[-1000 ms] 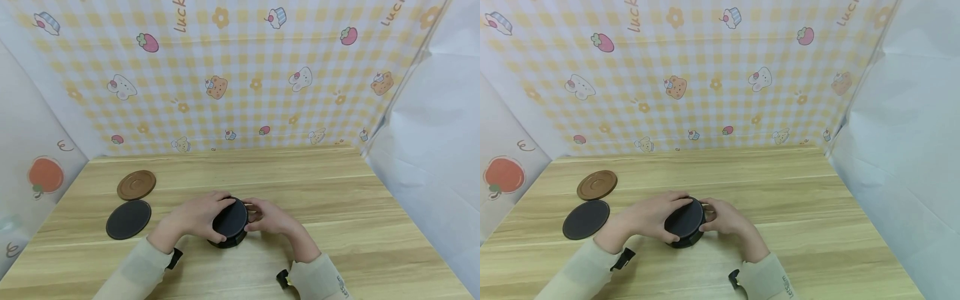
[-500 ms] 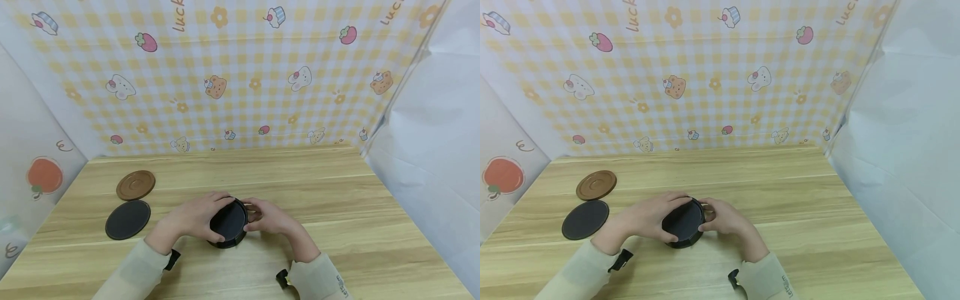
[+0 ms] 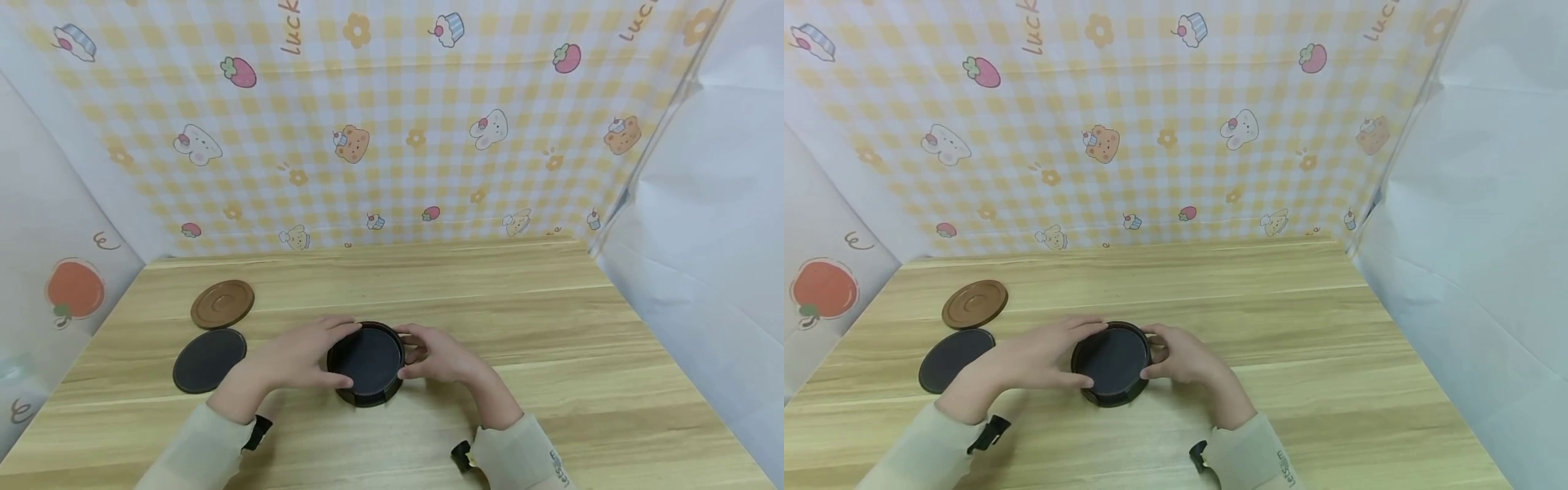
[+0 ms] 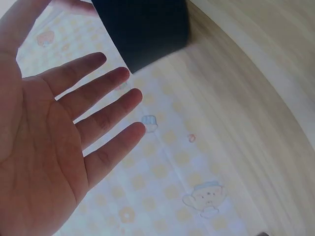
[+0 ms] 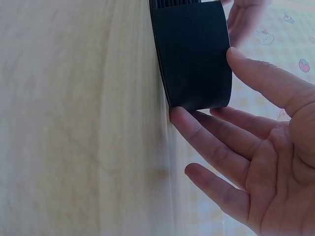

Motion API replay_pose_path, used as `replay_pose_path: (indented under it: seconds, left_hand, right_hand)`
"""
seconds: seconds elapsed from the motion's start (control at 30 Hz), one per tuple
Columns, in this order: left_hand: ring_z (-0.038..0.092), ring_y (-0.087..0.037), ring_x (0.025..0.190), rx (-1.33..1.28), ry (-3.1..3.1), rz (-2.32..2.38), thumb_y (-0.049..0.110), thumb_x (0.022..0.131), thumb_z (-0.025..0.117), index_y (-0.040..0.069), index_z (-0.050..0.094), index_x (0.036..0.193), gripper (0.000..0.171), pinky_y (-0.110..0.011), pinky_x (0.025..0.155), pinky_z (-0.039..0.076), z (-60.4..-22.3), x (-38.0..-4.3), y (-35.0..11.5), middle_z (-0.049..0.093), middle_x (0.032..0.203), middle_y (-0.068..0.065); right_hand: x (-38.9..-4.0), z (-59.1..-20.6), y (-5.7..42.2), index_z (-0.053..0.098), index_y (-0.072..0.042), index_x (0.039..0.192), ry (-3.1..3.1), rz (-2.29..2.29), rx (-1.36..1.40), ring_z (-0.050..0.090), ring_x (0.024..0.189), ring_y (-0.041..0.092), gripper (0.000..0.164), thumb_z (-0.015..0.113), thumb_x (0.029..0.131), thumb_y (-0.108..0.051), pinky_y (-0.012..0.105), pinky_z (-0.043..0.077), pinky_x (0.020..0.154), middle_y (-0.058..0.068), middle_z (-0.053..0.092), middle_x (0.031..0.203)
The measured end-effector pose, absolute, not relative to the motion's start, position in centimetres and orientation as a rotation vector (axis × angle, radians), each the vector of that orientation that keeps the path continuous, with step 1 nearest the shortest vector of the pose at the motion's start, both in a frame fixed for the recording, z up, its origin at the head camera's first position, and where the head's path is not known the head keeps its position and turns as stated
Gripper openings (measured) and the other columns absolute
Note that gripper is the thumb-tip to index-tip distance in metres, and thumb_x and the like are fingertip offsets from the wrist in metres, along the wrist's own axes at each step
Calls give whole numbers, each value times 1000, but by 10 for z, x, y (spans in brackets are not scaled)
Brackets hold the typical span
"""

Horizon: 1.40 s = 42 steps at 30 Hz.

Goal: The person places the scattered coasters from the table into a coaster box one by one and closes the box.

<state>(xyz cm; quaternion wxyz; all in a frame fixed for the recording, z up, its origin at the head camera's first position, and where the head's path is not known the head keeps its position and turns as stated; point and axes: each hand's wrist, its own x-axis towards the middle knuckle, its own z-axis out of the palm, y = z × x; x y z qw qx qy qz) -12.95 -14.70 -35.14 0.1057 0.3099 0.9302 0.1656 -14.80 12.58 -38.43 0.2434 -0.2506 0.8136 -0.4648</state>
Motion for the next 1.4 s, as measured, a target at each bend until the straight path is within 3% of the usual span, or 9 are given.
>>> replay_pose_path:
  seconds: [0.7,0.9,1.13,1.4]
  left_hand:
    - [52,-38,131,785,2945,454,41,91,71,1,52,141,67,-55,101,47,-362,-112,-227,51,145,-19]
    - [51,-41,130,741,3008,448,46,89,71,3,54,139,68,-59,99,46,-363,-107,-253,55,141,-17]
    - [48,-49,128,675,3016,463,42,87,75,-3,53,137,72,-65,98,43,-363,-106,-282,56,138,-24]
    - [54,-48,121,610,3032,486,39,81,81,-3,57,131,70,-64,93,45,-372,-106,-312,59,131,-25]
  right_hand:
    - [-148,-389,124,43,3,145,2199,-1315,-683,68,109,33,69,76,85,-1,36,56,92,29,53,141]
    - [-148,-389,125,43,4,145,2202,-1316,-689,68,109,34,68,75,85,-1,36,56,91,29,52,142]
    - [-147,-387,124,43,5,145,2207,-1313,-700,68,109,34,68,76,85,-1,35,56,91,30,53,141]
    - [-147,-387,124,43,5,145,2206,-1318,-700,68,109,35,68,75,85,-1,35,56,91,30,53,141]
